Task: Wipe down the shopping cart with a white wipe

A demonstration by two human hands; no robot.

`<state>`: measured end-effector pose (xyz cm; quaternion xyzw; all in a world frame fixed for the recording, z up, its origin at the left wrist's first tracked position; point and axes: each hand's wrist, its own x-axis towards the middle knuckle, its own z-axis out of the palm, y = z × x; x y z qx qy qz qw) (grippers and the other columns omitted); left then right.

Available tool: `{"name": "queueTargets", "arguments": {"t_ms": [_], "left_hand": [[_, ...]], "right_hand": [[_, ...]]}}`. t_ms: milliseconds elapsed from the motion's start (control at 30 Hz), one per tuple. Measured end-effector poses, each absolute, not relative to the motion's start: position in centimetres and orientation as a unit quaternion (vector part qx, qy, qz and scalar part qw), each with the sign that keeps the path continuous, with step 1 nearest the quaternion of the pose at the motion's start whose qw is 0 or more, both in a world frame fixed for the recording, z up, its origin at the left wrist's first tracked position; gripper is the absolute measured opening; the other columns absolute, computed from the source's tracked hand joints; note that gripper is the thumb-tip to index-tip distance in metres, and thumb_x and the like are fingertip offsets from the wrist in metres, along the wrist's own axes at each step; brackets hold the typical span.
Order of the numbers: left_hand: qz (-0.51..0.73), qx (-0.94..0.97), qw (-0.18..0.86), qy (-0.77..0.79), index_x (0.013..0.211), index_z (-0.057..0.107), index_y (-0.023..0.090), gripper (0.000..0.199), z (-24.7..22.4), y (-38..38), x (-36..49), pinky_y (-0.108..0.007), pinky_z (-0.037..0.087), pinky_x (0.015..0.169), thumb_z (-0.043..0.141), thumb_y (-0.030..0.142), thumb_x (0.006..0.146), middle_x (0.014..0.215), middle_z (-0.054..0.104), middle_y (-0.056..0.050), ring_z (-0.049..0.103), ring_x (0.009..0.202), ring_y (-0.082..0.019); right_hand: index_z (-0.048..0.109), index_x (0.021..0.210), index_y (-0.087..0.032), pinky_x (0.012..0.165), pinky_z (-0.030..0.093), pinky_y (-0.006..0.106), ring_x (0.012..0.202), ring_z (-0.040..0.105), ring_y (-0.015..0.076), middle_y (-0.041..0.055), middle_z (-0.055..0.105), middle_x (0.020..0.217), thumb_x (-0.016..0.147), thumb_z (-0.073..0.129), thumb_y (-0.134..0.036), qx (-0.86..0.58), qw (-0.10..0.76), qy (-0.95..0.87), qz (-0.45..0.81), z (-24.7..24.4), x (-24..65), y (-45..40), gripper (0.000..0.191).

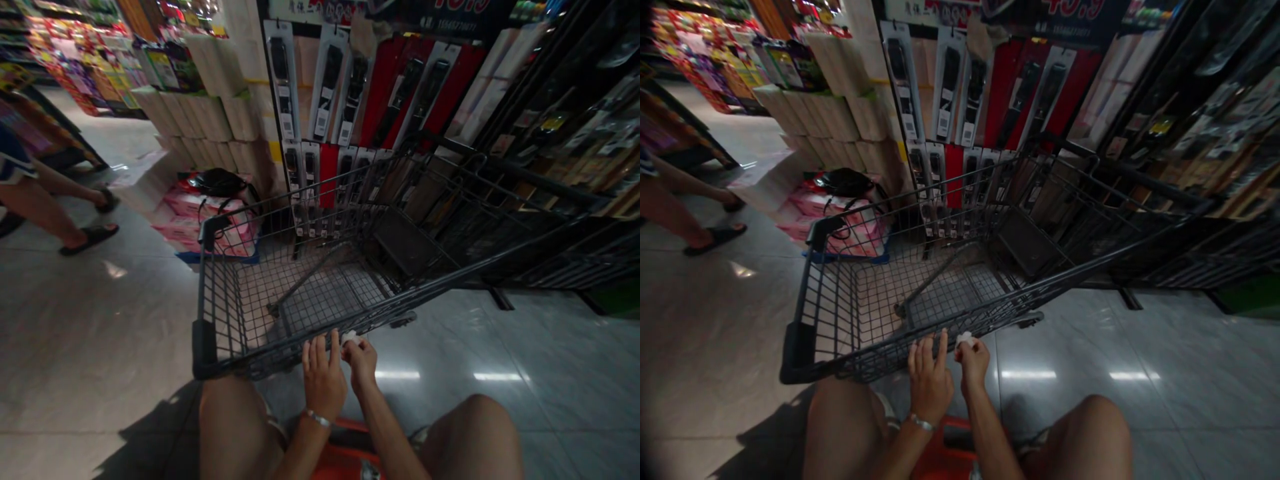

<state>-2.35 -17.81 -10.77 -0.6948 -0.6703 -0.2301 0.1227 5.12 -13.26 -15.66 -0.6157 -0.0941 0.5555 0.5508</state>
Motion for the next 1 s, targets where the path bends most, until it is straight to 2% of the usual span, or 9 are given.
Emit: {"name": "queueTargets", "arguments": {"t_ms": [200,433,600,767,1000], "left_hand": [[-0.223,-0.699,0.127,-0.668,0.131,0.047,0.015,0.058,-10.8,-17.7,-2.4,-0.047,0.033,0.106,0.044,0.007,0.073,0.118,0.055,-0.013,0.048,0.115,-0.024],[-0.212,-0.694,0.129,-0.676,0.128,0.051,0.018,0.053,-10.1,-17.7,-2.4,-0.044,0.037,0.104,0.041,0.009,0.077,0.118,0.057,-0.010,0.050,0.114,-0.024],[-0.194,-0.699,0.126,-0.677,0.128,0.052,0.016,0.054,-9.6,-17.7,-2.4,-0.042,0.037,0.105,0.039,0.008,0.076,0.118,0.058,-0.012,0.050,0.114,-0.025],[-0.187,-0.700,0.126,-0.677,0.131,0.048,0.018,0.058,-10.1,-17.6,-2.6,-0.046,0.037,0.104,0.044,0.009,0.075,0.120,0.056,-0.011,0.050,0.115,-0.025],[-0.182,-0.703,0.097,-0.680,0.134,0.044,0.014,0.063,-9.6,-17.6,-2.4,-0.050,0.033,0.106,0.049,0.009,0.071,0.126,0.050,-0.017,0.045,0.119,-0.028]], "right_hand": [[0.049,0.057,-0.020,0.041,0.041,0.021,0.039,0.048,0.0086,-0.0064,0.053,0.043,0.043,0.066,-0.023,-0.613,0.547,-0.051,0.567,-16.6,5.2,-12.8,0.022],[0.049,0.060,-0.019,0.042,0.040,0.019,0.041,0.049,0.0081,-0.0070,0.054,0.045,0.044,0.065,-0.019,-0.595,0.569,-0.024,0.568,-15.2,5.1,-12.3,0.022],[0.051,0.061,-0.019,0.040,0.039,0.019,0.042,0.050,0.0085,-0.0059,0.056,0.047,0.045,0.064,-0.017,-0.583,0.577,-0.006,0.573,-14.1,5.1,-12.7,0.020],[0.052,0.060,-0.019,0.040,0.039,0.019,0.042,0.050,0.0085,-0.0056,0.056,0.045,0.045,0.064,-0.018,-0.565,0.593,0.002,0.574,-12.5,4.9,-12.4,0.020],[0.052,0.060,-0.019,0.040,0.039,0.017,0.041,0.049,0.0075,-0.0076,0.053,0.042,0.042,0.066,-0.018,-0.526,0.624,0.002,0.577,-9.3,5.6,-12.0,0.022]]}}
